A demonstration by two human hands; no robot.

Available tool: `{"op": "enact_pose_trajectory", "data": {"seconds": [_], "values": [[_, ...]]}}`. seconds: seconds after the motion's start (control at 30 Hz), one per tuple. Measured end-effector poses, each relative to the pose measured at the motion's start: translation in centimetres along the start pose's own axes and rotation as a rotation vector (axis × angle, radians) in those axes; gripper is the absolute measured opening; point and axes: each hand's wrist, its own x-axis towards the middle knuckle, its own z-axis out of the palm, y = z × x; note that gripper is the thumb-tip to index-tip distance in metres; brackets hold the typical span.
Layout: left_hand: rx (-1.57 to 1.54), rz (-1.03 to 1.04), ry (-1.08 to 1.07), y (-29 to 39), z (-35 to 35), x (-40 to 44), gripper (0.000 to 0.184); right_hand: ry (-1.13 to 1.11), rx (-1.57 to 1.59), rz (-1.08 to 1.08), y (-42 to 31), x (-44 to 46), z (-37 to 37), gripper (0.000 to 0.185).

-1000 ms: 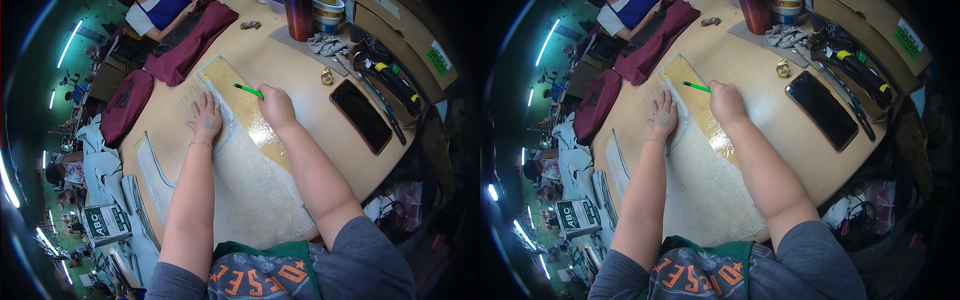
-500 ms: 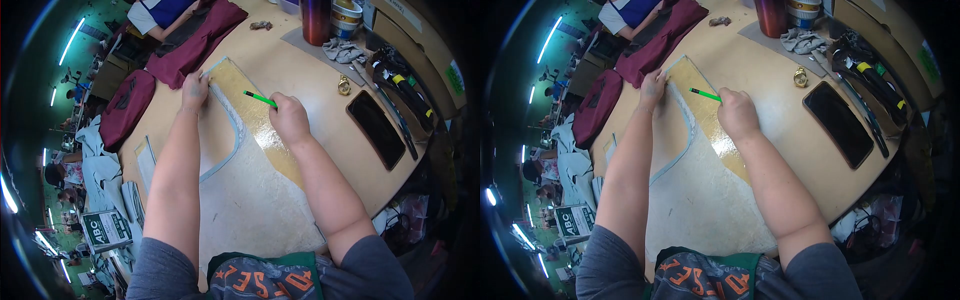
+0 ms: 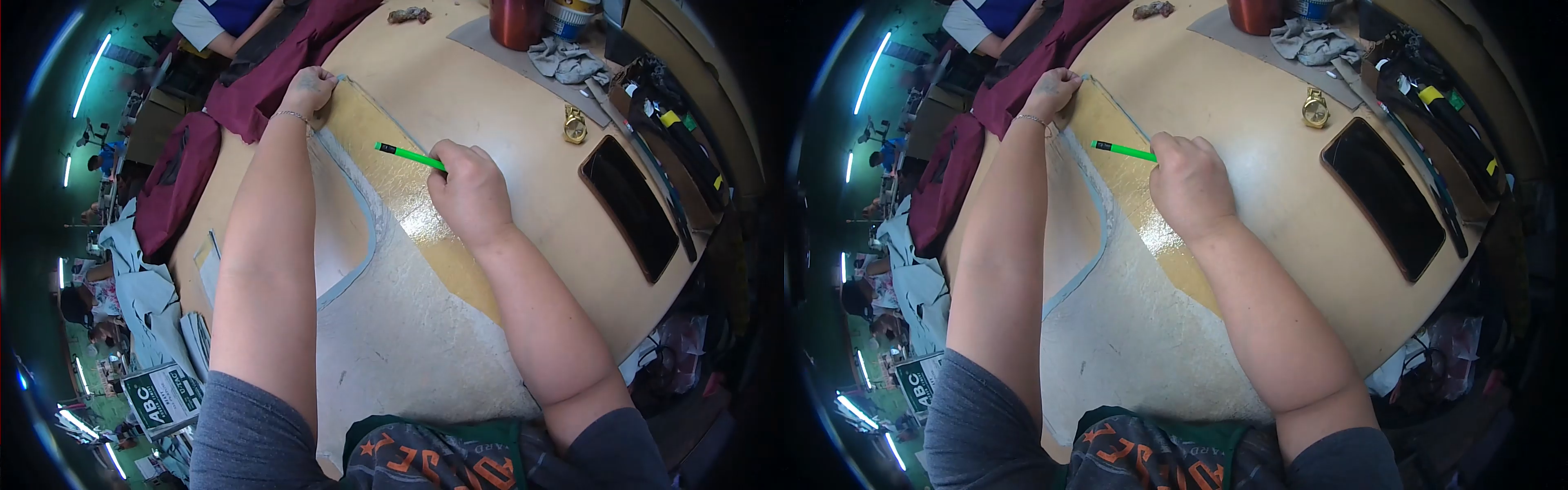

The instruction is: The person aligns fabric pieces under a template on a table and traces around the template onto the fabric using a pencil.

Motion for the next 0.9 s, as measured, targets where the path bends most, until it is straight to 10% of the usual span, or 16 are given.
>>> {"op": "enact_pose_trajectory", "data": {"seconds": [0.9], "values": [[0.239,-0.007,0.338,-0.9,1.7,-0.4,0.021,-0.015,-0.023,0.000,-0.1,0.1,-0.2,0.009]]}}
